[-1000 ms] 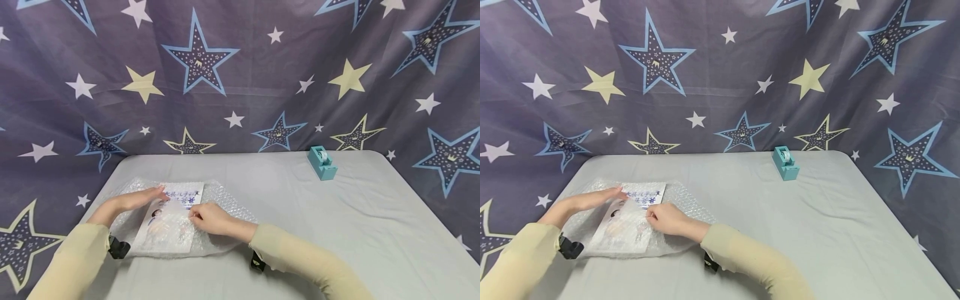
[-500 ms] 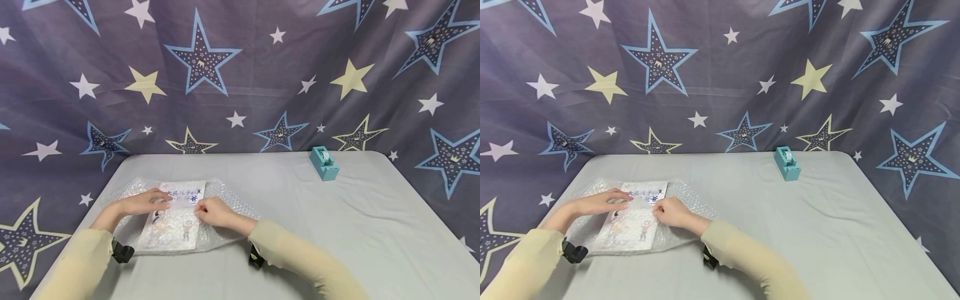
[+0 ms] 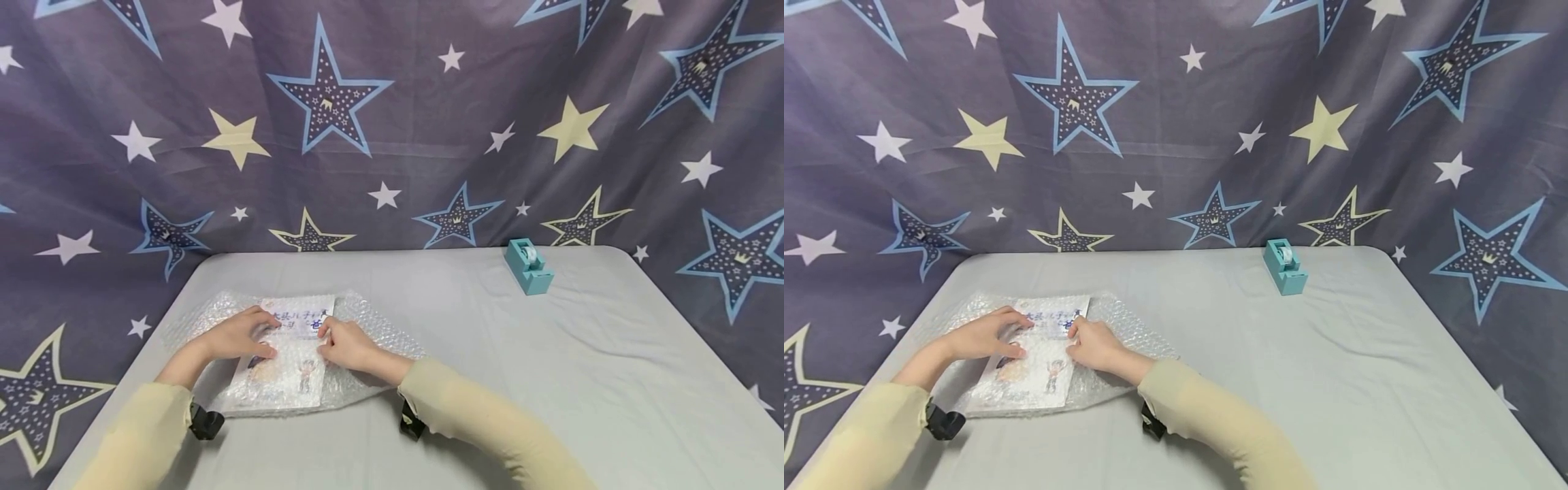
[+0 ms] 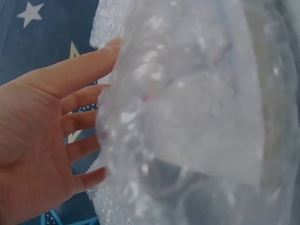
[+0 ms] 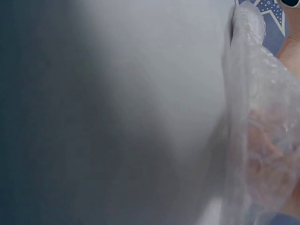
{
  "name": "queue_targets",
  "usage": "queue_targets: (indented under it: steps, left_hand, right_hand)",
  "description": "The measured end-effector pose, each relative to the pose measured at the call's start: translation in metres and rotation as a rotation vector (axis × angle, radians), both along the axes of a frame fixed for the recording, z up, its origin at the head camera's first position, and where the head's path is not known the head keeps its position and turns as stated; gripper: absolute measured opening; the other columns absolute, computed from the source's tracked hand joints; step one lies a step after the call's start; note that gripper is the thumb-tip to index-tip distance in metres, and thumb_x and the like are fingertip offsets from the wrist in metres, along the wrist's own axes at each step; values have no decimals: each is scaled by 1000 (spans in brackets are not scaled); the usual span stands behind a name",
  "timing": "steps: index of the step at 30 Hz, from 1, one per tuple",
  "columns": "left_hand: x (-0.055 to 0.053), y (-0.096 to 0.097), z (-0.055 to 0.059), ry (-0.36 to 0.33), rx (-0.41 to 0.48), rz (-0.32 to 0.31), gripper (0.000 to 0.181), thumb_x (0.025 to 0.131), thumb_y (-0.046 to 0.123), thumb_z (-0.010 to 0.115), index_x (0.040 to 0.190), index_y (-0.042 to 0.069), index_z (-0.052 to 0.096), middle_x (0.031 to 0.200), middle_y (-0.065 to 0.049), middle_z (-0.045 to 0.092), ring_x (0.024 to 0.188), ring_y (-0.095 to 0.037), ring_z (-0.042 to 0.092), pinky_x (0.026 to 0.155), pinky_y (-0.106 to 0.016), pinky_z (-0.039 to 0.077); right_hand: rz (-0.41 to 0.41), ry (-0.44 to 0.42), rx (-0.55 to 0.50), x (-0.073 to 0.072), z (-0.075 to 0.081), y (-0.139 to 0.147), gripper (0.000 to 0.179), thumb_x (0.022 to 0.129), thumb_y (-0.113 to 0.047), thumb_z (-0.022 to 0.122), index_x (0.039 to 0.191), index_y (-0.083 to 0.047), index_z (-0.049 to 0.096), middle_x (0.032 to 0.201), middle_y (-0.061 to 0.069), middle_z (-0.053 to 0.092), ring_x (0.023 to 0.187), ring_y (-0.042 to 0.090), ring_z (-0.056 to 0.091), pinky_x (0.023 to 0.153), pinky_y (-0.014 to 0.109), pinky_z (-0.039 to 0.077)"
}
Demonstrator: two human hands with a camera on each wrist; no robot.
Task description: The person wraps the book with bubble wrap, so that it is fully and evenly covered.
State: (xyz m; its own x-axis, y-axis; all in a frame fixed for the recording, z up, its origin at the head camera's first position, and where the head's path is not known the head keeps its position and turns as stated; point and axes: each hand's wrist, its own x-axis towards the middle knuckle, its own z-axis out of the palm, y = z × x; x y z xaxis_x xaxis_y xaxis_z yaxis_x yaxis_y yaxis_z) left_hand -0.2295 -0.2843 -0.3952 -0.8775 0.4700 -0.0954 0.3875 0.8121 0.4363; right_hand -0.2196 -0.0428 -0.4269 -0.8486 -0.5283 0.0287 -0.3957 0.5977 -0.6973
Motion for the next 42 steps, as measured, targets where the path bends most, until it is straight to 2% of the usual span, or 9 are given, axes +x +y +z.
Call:
queue_targets:
  steps: [10,18,24,27,31,33,35,38,42]
  left_hand:
    - [0,6,-4,103,-76,41,49,75,44,69,104,5,61,100,-10,55,94,-32,55,80,-50,45]
    - [-1,15,-8,205,-164,49,42,71,39,74,94,7,59,90,-7,56,75,-24,56,59,-40,45]
    - [0,17,-7,217,-183,69,42,70,40,74,93,8,60,90,-7,55,75,-25,56,59,-41,44]
    - [1,16,-8,210,-180,77,43,70,42,74,94,9,60,91,-6,55,76,-25,56,60,-41,44]
    - [1,16,-9,208,-178,81,44,70,44,73,94,9,60,91,-6,55,77,-23,56,60,-40,44]
    - [0,15,-9,210,-180,81,45,70,45,73,94,10,59,91,-6,55,76,-23,55,60,-40,44]
    - [0,15,-9,211,-177,80,45,70,45,73,94,10,59,91,-6,55,76,-22,55,59,-39,44]
    - [1,15,-10,206,-171,84,45,70,45,73,94,9,60,91,-6,56,74,-19,54,59,-39,44]
    - [1,14,-10,199,-167,89,45,71,45,72,96,9,60,92,-6,56,71,-16,52,59,-39,44]
  right_hand:
    - [-32,3,28,1,2,-4,19,83,-14,62,100,-10,53,63,-8,57,49,3,51,49,15,40]
    - [-20,50,100,0,0,-6,23,84,-18,61,104,-12,51,66,-9,55,52,3,49,51,16,39]
    - [13,100,139,-1,0,-6,25,85,-19,60,107,-11,50,65,-9,53,53,5,48,50,16,38]
    - [31,164,182,-1,1,-6,25,84,-19,60,106,-10,52,63,-9,54,52,5,48,50,16,38]
    - [58,358,304,-2,0,-6,28,83,-24,62,107,-12,55,83,-5,58,71,7,54,63,17,44]
    - [98,464,384,-2,1,-7,32,84,-25,61,113,-15,55,104,-2,57,91,10,55,78,21,46]
    - [156,528,452,-2,2,-7,37,86,-26,59,122,-18,52,125,0,50,112,14,49,92,29,43]
    - [246,534,529,-3,2,-6,45,91,-25,51,135,-22,41,146,-1,31,132,18,33,104,38,34]
    - [286,485,598,-5,-1,-6,48,96,-27,39,143,-26,28,152,-6,18,139,15,18,108,40,27]
